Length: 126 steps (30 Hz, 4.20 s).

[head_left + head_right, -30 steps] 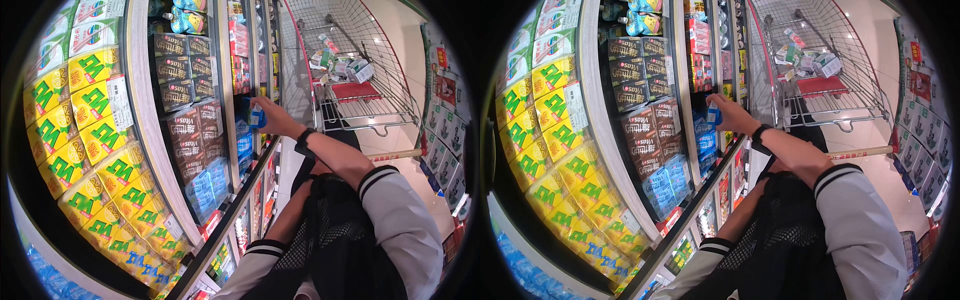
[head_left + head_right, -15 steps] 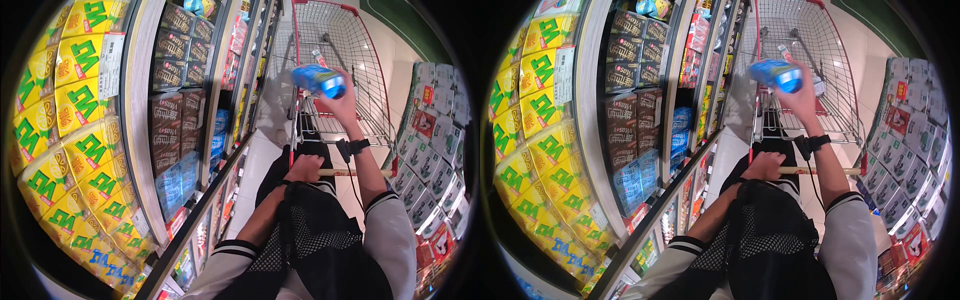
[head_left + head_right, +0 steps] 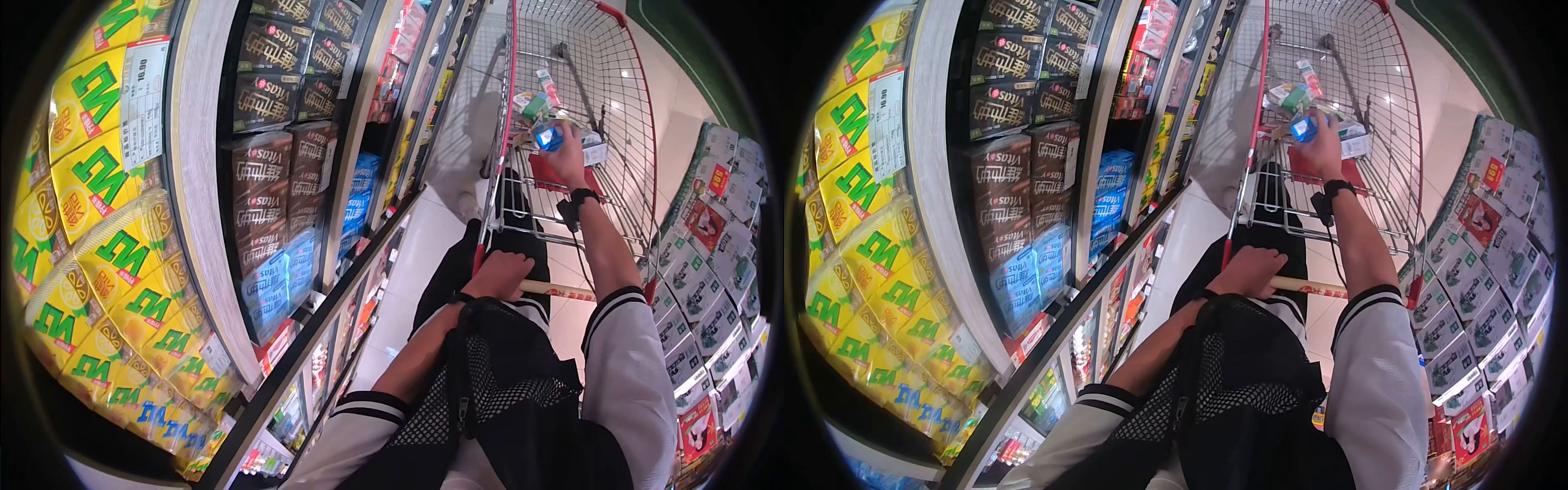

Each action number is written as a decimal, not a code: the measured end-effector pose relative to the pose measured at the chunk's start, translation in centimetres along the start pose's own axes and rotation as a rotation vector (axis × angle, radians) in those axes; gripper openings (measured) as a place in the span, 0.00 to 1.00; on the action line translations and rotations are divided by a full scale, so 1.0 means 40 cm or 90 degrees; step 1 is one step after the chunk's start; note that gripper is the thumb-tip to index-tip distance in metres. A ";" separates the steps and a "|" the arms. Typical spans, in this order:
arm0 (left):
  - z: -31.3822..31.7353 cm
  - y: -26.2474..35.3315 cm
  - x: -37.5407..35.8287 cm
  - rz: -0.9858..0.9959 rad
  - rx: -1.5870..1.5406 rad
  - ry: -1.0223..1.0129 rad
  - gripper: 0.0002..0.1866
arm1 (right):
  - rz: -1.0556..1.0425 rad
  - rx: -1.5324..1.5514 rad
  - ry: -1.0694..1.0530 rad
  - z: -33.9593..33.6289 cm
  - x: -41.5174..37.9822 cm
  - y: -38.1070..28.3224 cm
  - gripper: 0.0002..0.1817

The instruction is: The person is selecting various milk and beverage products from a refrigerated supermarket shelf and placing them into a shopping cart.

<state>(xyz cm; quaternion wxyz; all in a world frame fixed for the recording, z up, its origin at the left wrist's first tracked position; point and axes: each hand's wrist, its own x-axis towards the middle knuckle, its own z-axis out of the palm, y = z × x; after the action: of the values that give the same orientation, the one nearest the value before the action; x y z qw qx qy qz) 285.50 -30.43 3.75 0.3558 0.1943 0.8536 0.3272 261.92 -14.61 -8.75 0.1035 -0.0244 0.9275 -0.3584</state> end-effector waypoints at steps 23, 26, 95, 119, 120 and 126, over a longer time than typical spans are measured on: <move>0.030 -0.001 -0.021 0.030 0.035 0.112 0.19 | 0.031 0.040 -0.110 -0.485 -0.240 0.110 0.17; 0.039 0.003 -0.032 0.045 0.054 0.171 0.18 | 0.058 -0.033 -0.099 -0.583 -0.375 0.133 0.11; 0.388 -0.018 -0.506 -0.133 0.227 0.101 0.17 | -0.022 -0.337 -0.201 -0.263 -1.229 0.031 0.15; 0.617 -0.088 -0.780 -0.057 0.180 0.192 0.18 | 0.043 -0.388 -0.404 -0.123 -1.498 -0.029 0.11; 0.618 -0.091 -0.776 -0.051 0.172 0.196 0.18 | 0.046 -0.411 -0.385 -0.126 -1.495 -0.052 0.11; 0.632 -0.110 -0.753 -0.033 0.185 0.275 0.15 | 0.047 -0.427 -0.354 -0.118 -1.486 -0.045 0.12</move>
<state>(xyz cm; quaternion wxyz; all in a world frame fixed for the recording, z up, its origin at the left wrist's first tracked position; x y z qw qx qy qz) 323.84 -39.93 1.66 0.1415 0.1471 0.9524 0.2264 318.98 -5.72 6.25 0.3486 -0.1191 0.9296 -0.0131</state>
